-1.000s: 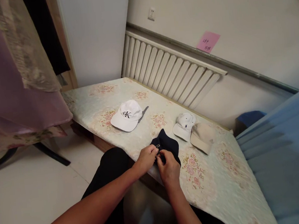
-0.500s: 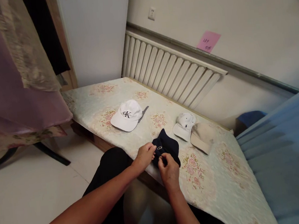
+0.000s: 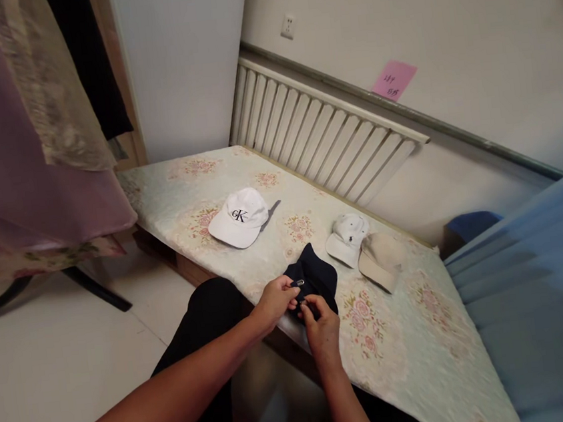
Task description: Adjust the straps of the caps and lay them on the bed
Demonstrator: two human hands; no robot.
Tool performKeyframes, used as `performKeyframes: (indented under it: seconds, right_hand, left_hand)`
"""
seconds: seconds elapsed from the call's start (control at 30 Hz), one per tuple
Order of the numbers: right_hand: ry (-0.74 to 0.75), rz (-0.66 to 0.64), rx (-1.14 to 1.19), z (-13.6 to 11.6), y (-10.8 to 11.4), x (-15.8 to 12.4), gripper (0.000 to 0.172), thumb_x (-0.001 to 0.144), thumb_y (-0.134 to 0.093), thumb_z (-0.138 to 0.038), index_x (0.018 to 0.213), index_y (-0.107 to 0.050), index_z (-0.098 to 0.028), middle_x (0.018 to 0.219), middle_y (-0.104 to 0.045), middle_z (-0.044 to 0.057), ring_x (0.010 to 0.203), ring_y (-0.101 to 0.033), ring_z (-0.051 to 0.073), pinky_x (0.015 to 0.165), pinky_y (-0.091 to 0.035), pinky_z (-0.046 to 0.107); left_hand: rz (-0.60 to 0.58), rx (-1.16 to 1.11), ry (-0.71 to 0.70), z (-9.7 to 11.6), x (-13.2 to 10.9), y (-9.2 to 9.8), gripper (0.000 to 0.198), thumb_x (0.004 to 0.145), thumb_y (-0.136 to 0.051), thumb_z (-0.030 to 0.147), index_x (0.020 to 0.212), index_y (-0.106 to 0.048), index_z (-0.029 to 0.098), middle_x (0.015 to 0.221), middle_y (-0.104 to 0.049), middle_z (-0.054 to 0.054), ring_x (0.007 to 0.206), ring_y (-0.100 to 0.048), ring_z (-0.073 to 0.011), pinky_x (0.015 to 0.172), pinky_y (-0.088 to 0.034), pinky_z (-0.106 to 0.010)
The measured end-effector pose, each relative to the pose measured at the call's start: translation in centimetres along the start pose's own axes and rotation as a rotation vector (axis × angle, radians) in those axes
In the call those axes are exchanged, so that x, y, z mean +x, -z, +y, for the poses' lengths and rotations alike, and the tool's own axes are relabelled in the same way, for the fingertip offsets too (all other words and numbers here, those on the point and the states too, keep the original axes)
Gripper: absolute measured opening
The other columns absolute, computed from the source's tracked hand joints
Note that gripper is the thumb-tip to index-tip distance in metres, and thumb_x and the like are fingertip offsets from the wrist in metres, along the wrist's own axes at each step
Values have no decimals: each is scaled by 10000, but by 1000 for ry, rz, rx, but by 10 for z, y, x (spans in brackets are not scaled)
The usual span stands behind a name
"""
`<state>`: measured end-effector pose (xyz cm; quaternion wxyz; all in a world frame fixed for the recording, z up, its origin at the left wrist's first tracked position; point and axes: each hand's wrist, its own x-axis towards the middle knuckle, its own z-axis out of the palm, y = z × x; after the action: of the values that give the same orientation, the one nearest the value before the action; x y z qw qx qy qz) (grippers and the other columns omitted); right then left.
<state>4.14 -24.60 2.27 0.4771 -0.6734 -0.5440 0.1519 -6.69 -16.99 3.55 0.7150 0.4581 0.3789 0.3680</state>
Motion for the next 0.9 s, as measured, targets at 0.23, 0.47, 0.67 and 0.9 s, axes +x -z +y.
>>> performKeyframes:
  seconds: [0.23,0.47,0.67,0.9]
  right_hand:
    - [-92,-13,93,2,-5,-4,185,817,-477,-244,953,-592,-194,818,-663,29,554,-609,141,579,-488,263]
    - [-152,39,151,1,-10,-6,383,780,-529,-260,1148,-517,-154,693,-663,1,556,-620,158,628,-498,286]
    - [-331,-23,227,-3,-8,-1,323,750,-566,-403,934,-618,-142,596,-632,3,432,-513,125,448,-415,238]
    - [-389,-7,226,-8,-6,1,315,727,-593,-458,797,-654,-157,480,-530,-43,413,-442,105,407,-328,216]
  left_hand:
    - [125,136,-69,-5,7,-1,41,715,-554,184,704,-518,170,556,-493,60,507,-494,-80,516,-389,-194]
    - [126,236,-113,-7,9,2,51,729,-560,231,722,-532,189,591,-576,37,559,-553,-109,541,-392,-204]
    - [145,328,-152,-18,18,5,50,720,-547,228,705,-530,184,554,-513,57,538,-487,-93,514,-338,-196]
    - [143,338,-157,-19,19,6,41,706,-541,208,684,-521,181,548,-476,63,536,-455,-87,515,-323,-195]
